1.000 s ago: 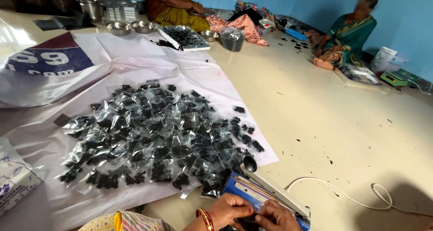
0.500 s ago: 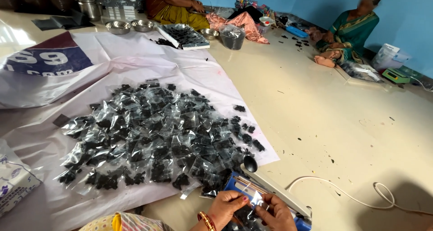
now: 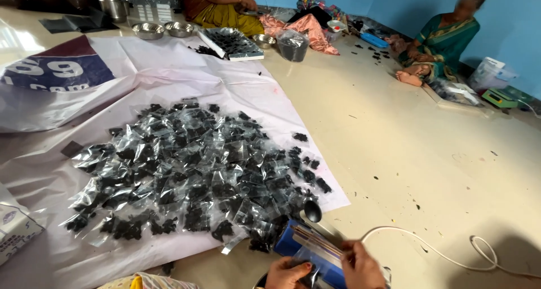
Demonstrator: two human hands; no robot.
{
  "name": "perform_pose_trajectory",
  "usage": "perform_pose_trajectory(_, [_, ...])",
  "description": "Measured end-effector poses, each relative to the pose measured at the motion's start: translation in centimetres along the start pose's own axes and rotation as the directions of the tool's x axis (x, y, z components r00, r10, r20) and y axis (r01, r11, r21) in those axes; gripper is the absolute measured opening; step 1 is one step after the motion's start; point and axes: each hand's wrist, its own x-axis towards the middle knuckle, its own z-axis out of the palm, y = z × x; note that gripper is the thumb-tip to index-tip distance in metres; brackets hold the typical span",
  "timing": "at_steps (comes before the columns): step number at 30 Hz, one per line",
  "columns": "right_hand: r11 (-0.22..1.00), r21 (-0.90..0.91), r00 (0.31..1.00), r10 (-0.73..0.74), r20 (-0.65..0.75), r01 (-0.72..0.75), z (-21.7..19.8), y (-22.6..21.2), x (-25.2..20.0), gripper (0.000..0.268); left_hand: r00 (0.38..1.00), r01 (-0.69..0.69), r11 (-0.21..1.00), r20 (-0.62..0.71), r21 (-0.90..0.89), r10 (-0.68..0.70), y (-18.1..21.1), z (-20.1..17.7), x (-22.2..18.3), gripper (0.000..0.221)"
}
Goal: Sealing small plastic components into individual plastic bags using a manual impulse heat sealer.
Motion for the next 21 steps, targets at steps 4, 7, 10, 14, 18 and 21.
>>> perform_pose_trajectory(4, [0.848,-0.450,0.859,-0.431,-0.276,0.281,-0.5,-12.2,-1.1,0.017,0.982,-0.088,0.996,-0.164,0.017,0.089,0.3,1.6,0.6,0.022])
perform_pose_trajectory(7, [0.629,-0.443,0.687,-0.726,-0.039,0.639,0.3,-16.3,1.5,0.022,0.972,-0.040,0.998,-0.234,-0.049,0.027,-2.7,0.0,5.1,0.024])
perform_pose_trajectory(10, [0.725,-0.282,0.772,-0.627,0.106,0.628,2.0,-15.3,5.1,0.025,0.959,-0.211,0.977,-0.196,-0.018,0.203,-6.8,-2.7,10.9,0.025])
perform_pose_trajectory(14, [0.742,-0.309,0.804,-0.559,0.203,0.594,3.7,-12.4,7.8,0.037,0.961,0.008,0.999,-0.277,-0.032,-0.017,-2.2,1.7,5.7,0.021])
perform_pose_trajectory(18, [0.825,-0.172,0.841,-0.514,0.170,0.539,6.1,-8.1,9.7,0.046,0.979,-0.014,0.998,-0.203,-0.056,0.002,-3.1,2.1,5.8,0.021])
perform_pose_trajectory(21, [0.799,-0.188,0.819,-0.542,0.191,0.572,7.1,-7.5,9.7,0.044,0.976,-0.108,0.994,-0.193,-0.030,0.100,-4.1,1.6,6.3,0.022])
